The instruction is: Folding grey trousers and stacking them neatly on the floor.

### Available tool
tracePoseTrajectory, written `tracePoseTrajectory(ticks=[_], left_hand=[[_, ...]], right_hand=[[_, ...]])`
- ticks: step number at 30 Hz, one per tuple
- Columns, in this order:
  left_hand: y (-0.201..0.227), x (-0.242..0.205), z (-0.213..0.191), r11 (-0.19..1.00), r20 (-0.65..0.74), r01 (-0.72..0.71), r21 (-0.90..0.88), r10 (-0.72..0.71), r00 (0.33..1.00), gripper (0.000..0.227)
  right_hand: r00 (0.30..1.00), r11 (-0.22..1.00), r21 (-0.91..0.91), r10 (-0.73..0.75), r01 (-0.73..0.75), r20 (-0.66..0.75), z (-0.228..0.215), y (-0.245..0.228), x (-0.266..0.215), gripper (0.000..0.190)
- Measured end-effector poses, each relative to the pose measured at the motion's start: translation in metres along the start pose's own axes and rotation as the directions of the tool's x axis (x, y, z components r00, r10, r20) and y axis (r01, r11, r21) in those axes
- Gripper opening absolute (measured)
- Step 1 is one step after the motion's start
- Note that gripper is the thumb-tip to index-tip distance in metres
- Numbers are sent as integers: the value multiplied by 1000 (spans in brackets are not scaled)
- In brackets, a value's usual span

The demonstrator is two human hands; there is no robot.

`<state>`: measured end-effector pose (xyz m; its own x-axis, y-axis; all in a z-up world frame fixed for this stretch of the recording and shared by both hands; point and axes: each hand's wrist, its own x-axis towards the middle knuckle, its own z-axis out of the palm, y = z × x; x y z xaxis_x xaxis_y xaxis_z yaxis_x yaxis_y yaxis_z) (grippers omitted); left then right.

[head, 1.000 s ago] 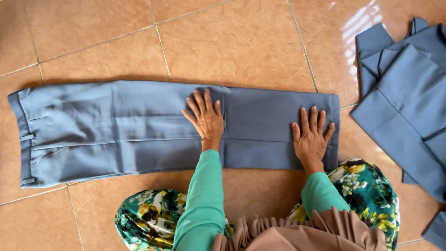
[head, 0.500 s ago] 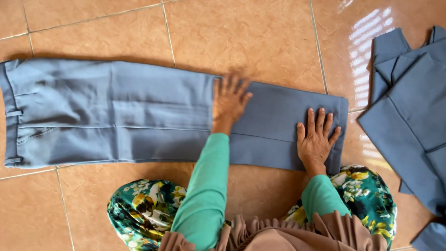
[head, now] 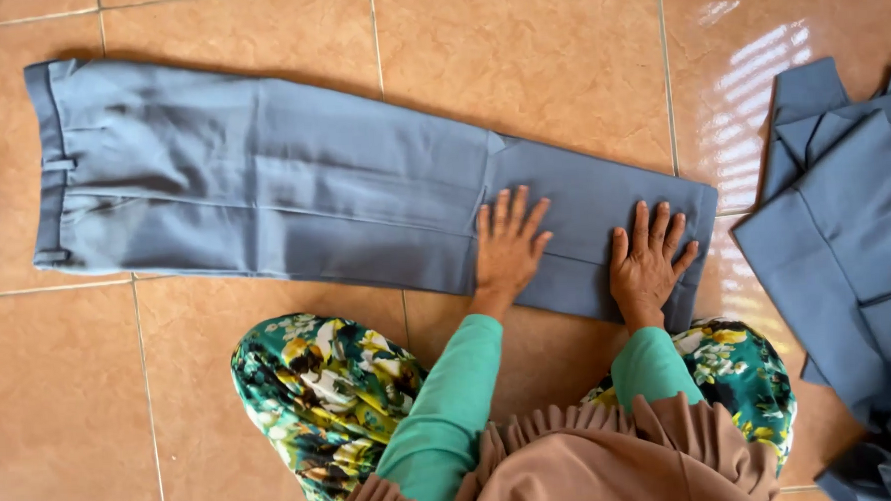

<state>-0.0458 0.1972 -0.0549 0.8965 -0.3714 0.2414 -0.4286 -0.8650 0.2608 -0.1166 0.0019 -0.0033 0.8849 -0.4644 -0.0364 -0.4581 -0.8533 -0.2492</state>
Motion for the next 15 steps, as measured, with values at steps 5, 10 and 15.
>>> tracePoseTrajectory(ticks=[5, 10, 15], left_hand=[[-120, -35, -59, 895, -310, 372, 245, -291, 905, 56], [-175, -63, -81, 490, -366, 846, 210, -763, 533, 59], [-110, -21, -69, 780, -297, 621, 74, -577, 761, 70]], right_hand=[[1000, 999, 19, -26, 26, -9, 3, 4, 1, 65], [1000, 999, 31, -25, 25, 6, 6, 8, 1, 65], [1000, 999, 39, -3, 2, 18, -1, 3, -1, 64]])
